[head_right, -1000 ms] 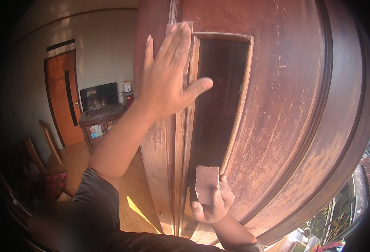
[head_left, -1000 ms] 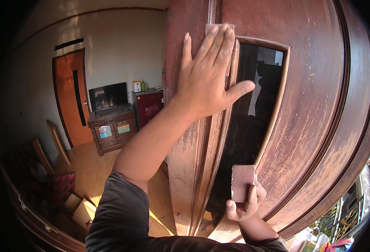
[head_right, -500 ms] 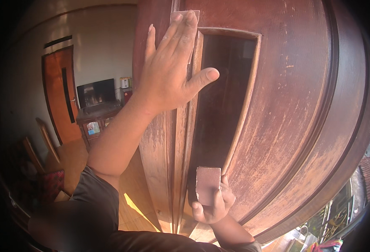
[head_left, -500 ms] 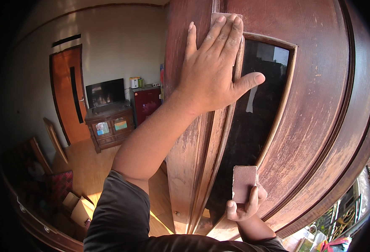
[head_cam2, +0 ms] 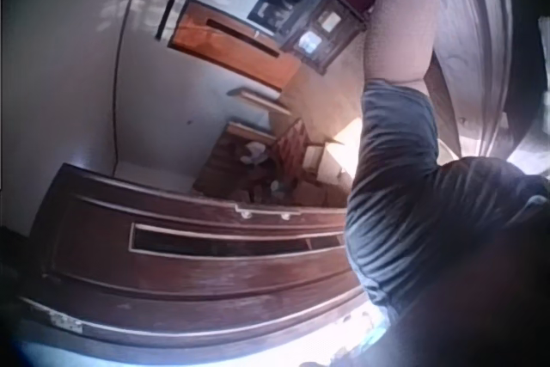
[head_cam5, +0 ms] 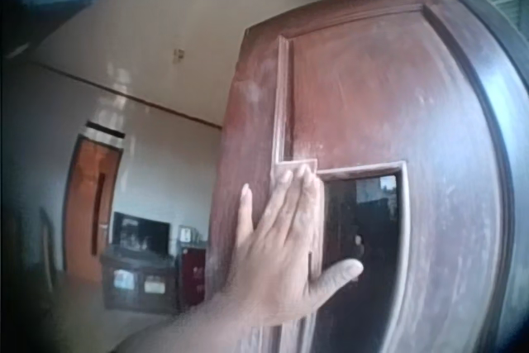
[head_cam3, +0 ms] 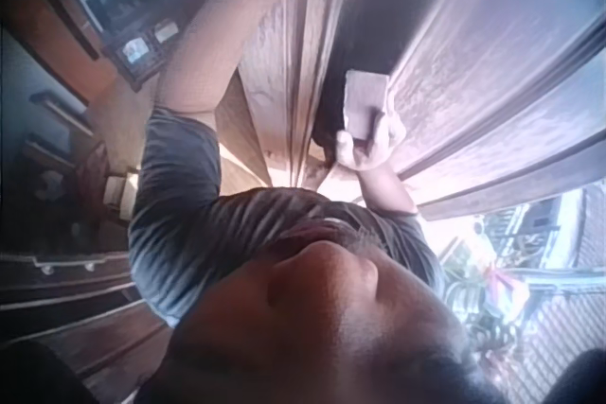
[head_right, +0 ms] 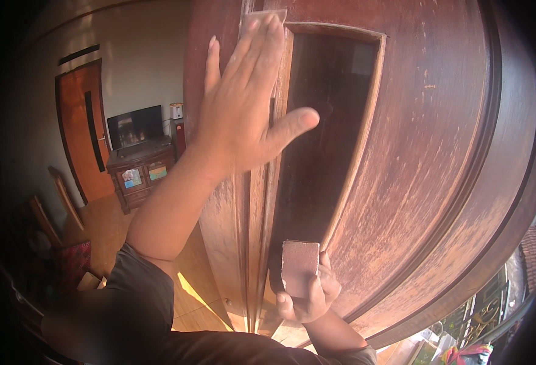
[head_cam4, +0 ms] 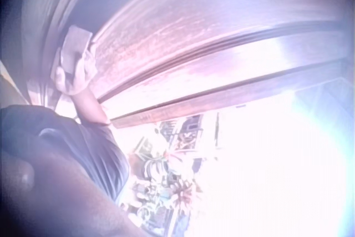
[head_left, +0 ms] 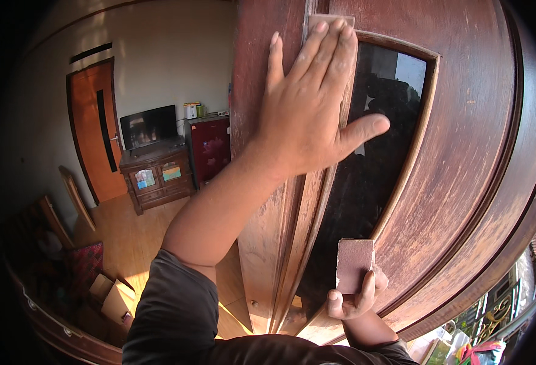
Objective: The person sands a wooden door using a sanding block, moving it across the surface and edges to smooth the wood. The person occasionally pauses to adjust the sanding block and continues sanding different sections of the door.
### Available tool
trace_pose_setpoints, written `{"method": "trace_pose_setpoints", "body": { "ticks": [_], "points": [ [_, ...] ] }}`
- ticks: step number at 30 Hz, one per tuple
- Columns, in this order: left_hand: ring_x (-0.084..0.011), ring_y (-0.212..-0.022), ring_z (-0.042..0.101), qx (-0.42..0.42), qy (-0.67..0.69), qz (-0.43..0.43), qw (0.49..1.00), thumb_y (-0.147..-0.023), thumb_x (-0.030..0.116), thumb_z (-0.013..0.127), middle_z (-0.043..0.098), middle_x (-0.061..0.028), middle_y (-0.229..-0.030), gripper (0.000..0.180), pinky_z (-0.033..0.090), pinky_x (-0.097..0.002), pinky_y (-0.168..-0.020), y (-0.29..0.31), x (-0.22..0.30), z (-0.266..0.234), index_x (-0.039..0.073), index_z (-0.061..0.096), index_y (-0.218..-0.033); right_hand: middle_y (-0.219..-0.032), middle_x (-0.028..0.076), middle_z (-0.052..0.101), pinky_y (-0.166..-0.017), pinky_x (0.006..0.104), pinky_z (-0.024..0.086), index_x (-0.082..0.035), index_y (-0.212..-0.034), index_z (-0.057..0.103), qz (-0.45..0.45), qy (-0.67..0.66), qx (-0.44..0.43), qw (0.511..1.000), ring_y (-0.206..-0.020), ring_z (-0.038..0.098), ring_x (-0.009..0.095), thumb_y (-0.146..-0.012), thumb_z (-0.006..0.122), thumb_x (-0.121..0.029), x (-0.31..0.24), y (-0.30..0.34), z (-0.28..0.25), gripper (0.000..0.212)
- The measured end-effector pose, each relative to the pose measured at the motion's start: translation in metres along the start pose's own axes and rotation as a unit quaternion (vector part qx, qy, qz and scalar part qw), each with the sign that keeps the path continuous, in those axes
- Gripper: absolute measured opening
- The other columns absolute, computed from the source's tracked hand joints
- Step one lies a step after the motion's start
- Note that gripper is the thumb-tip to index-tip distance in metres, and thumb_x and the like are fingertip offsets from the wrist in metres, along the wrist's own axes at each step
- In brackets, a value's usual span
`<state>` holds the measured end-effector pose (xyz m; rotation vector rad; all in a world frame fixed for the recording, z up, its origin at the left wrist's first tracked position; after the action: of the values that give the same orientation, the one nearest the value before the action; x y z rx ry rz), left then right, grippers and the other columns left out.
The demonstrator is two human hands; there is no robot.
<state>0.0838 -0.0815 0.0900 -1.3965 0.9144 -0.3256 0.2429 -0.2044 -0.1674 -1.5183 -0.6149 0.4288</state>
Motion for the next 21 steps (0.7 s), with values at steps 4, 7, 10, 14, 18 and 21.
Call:
{"method": "trace_pose_setpoints", "body": {
  "ticks": [4,7,10,14,18,21],
  "points": [
    [-0.04,-0.158,0.015,-0.054,0.006,0.006,0.999,-0.089,0.082,0.046,0.021,-0.0256,-0.169,0.116,0.002,-0.0689,-0.121,0.041,0.007,0.001,0.0,0.013,-0.164,-0.126,0.021,0.045,-0.101,0.0613,0.049,0.001,-0.157,0.034,-0.012,-0.037,0.0,0.999,-0.101,0.065,0.04,-0.094,0.065,-0.029,0.0,-0.005,-0.001,0.077],
    [-0.0375,-0.158,0.018,-0.013,0.002,0.017,1.0,-0.091,0.082,0.041,0.024,-0.0236,-0.168,0.112,0.002,-0.0696,-0.121,0.021,-0.002,0.0,-0.001,0.019,-0.163,-0.122,0.02,0.049,-0.093,0.0591,0.05,0.0,-0.158,0.034,-0.02,-0.019,-0.005,1.0,-0.097,0.066,0.037,-0.093,0.065,-0.027,-0.001,-0.01,-0.001,0.077],
    [-0.0346,-0.155,0.027,0.033,-0.063,0.019,0.997,-0.094,0.082,0.032,0.034,-0.021,-0.164,0.107,0.005,-0.0702,-0.121,-0.009,-0.014,0.001,-0.004,0.032,-0.158,-0.117,0.019,0.052,-0.089,0.0566,0.05,0.0,-0.158,0.035,-0.02,-0.02,-0.003,1.0,-0.091,0.066,0.035,-0.093,0.066,-0.025,-0.003,-0.015,0.0,0.076],
    [-0.0374,-0.158,0.019,-0.027,0.009,0.004,1.0,-0.094,0.078,0.043,0.025,-0.0209,-0.169,0.109,0.003,-0.0696,-0.121,0.027,0.005,-0.008,0.0,0.014,-0.164,-0.115,0.018,0.055,-0.093,0.0563,0.048,0.0,-0.158,0.035,-0.017,-0.046,0.002,0.999,-0.087,0.067,0.035,-0.092,0.066,-0.024,-0.005,-0.017,0.001,0.077],
    [-0.0369,-0.158,0.018,-0.04,0.004,0.011,0.999,-0.093,0.078,0.044,0.021,-0.0207,-0.17,0.11,0.004,-0.0695,-0.121,0.033,0.009,-0.008,0.0,0.012,-0.165,-0.115,0.018,0.056,-0.099,0.0578,0.046,0.0,-0.158,0.034,-0.019,-0.052,-0.004,0.998,-0.089,0.067,0.035,-0.092,0.066,-0.023,-0.003,-0.015,-0.001,0.078],
    [-0.0364,-0.156,0.023,0.012,-0.082,0.031,0.996,-0.097,0.073,0.037,0.027,-0.0253,-0.166,0.103,0.006,-0.065,-0.123,-0.01,-0.005,-0.006,-0.006,0.02,-0.161,-0.121,0.019,0.051,-0.105,0.0594,0.044,0.0,-0.159,0.033,-0.021,-0.044,-0.003,0.999,-0.093,0.068,0.037,-0.092,0.066,-0.024,-0.001,-0.012,0.0,0.078]
  ]
}}
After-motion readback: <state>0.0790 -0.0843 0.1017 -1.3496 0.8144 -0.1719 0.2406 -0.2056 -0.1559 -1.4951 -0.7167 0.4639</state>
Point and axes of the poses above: each hand's wrist, its own y-axis away from the middle knuckle, its own z-axis out of the palm, x = y × z, the point moved 2 cm from there along -y, towards the middle knuckle
